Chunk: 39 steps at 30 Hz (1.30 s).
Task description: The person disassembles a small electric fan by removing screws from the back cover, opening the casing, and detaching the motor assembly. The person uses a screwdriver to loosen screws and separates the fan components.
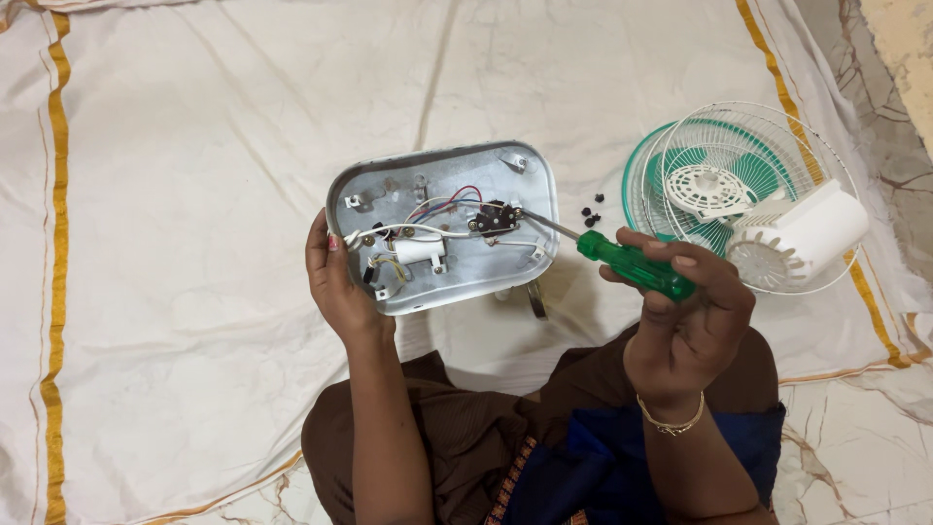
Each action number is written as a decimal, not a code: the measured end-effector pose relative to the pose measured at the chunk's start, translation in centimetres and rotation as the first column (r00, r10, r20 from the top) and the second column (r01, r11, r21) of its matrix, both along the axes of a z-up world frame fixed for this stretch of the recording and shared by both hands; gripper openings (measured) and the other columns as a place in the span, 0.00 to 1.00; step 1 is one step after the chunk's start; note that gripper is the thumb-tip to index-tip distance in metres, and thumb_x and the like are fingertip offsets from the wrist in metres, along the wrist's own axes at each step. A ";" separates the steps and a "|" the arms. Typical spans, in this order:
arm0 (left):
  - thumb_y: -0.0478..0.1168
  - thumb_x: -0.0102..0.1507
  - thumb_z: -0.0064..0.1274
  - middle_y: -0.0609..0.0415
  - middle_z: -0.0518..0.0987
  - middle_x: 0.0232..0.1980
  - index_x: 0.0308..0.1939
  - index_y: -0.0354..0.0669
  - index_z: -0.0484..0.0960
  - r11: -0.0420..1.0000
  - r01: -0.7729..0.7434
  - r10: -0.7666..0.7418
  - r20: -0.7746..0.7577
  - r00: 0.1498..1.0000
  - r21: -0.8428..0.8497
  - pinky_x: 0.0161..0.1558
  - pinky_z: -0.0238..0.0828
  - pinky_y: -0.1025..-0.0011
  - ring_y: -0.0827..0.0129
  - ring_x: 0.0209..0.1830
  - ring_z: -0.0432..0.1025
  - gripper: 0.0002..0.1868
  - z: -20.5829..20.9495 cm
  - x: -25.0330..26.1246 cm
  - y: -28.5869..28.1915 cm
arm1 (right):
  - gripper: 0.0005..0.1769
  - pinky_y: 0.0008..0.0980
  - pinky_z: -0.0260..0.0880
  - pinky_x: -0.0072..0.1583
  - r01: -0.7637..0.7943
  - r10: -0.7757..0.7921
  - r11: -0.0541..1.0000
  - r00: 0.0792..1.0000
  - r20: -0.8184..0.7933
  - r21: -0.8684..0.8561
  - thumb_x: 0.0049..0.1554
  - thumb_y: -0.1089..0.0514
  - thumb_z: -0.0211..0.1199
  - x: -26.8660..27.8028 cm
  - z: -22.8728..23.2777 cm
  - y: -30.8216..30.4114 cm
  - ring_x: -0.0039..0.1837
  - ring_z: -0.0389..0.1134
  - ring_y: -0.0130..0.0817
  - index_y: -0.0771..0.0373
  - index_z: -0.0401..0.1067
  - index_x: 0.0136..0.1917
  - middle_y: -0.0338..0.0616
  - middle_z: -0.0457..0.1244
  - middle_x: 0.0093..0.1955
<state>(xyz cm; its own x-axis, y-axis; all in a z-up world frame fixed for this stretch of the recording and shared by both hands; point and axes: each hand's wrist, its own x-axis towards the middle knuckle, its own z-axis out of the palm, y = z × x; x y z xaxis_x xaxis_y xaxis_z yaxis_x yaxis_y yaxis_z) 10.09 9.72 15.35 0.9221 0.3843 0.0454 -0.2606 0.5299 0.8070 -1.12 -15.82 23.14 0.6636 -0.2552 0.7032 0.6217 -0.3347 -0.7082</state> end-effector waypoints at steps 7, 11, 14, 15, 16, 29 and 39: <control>0.35 0.72 0.38 0.45 0.77 0.62 0.66 0.34 0.70 1.000 -0.008 0.008 -0.042 0.999 0.008 0.59 0.75 0.64 0.65 0.60 0.74 0.18 0.2 -0.2 -0.1 | 0.18 0.41 0.78 0.57 -0.008 0.008 1.000 1.000 -0.004 0.005 0.73 0.57 0.53 0.0 0.0 0.3 0.66 0.71 0.51 0.66 0.52 0.70 0.55 0.59 0.64; 0.35 0.72 0.38 0.45 0.77 0.62 0.66 0.35 0.71 1.000 -0.009 0.010 -0.048 0.999 0.015 0.60 0.75 0.65 0.65 0.60 0.74 0.18 0.3 -0.3 -0.1 | 0.17 0.40 0.78 0.58 -0.010 0.010 0.999 1.000 -0.017 -0.047 0.74 0.57 0.51 0.0 0.6 0.4 0.66 0.71 0.49 0.65 0.52 0.70 0.54 0.59 0.64; 0.35 0.73 0.38 0.45 0.77 0.62 0.66 0.35 0.71 1.000 -0.008 0.009 -0.040 0.999 0.016 0.60 0.75 0.65 0.66 0.60 0.74 0.18 0.3 -0.4 -0.3 | 0.15 0.44 0.75 0.69 0.009 -0.016 0.984 0.999 -0.041 -0.179 0.74 0.59 0.48 -0.2 1.3 0.6 0.67 0.69 0.47 0.65 0.53 0.71 0.55 0.58 0.65; 0.35 0.73 0.38 0.46 0.77 0.62 0.66 0.35 0.71 1.000 -0.008 0.009 -0.034 0.999 0.016 0.60 0.75 0.66 0.66 0.60 0.74 0.19 0.3 -0.5 -0.4 | 0.13 0.44 0.74 0.68 -0.023 0.012 0.978 0.998 -0.054 -0.206 0.74 0.60 0.46 -0.3 1.5 0.5 0.67 0.68 0.47 0.65 0.54 0.69 0.55 0.59 0.65; 0.36 0.73 0.39 0.45 0.77 0.62 0.66 0.35 0.70 1.000 -0.009 0.009 -0.039 0.999 0.015 0.60 0.74 0.66 0.66 0.60 0.74 0.19 0.3 -0.5 -0.5 | 0.12 0.44 0.72 0.68 -0.055 0.041 0.971 0.997 -0.066 -0.232 0.73 0.61 0.44 -0.2 1.6 0.4 0.67 0.68 0.47 0.64 0.55 0.68 0.55 0.60 0.65; 0.36 0.73 0.39 0.47 0.76 0.62 0.66 0.37 0.70 1.000 -0.012 0.012 -0.043 0.999 0.000 0.61 0.73 0.66 0.66 0.61 0.73 0.18 0.0 -1.0 -1.3 | 0.13 0.39 0.60 0.58 -0.542 0.520 0.796 0.840 0.156 0.269 0.67 0.49 0.54 3.2 -0.8 1.7 0.48 0.58 0.35 0.61 0.63 0.51 0.47 0.59 0.43; 0.36 0.73 0.41 0.47 0.77 0.61 0.65 0.36 0.71 1.000 -0.026 0.026 -0.017 1.000 -0.003 0.60 0.74 0.66 0.67 0.60 0.73 0.17 -0.2 -0.9 -1.3 | 0.17 0.40 0.59 0.48 -0.678 0.673 0.719 0.734 0.088 0.154 0.58 0.50 0.53 3.2 0.3 -0.4 0.32 0.56 0.34 0.62 0.64 0.32 0.43 0.58 0.28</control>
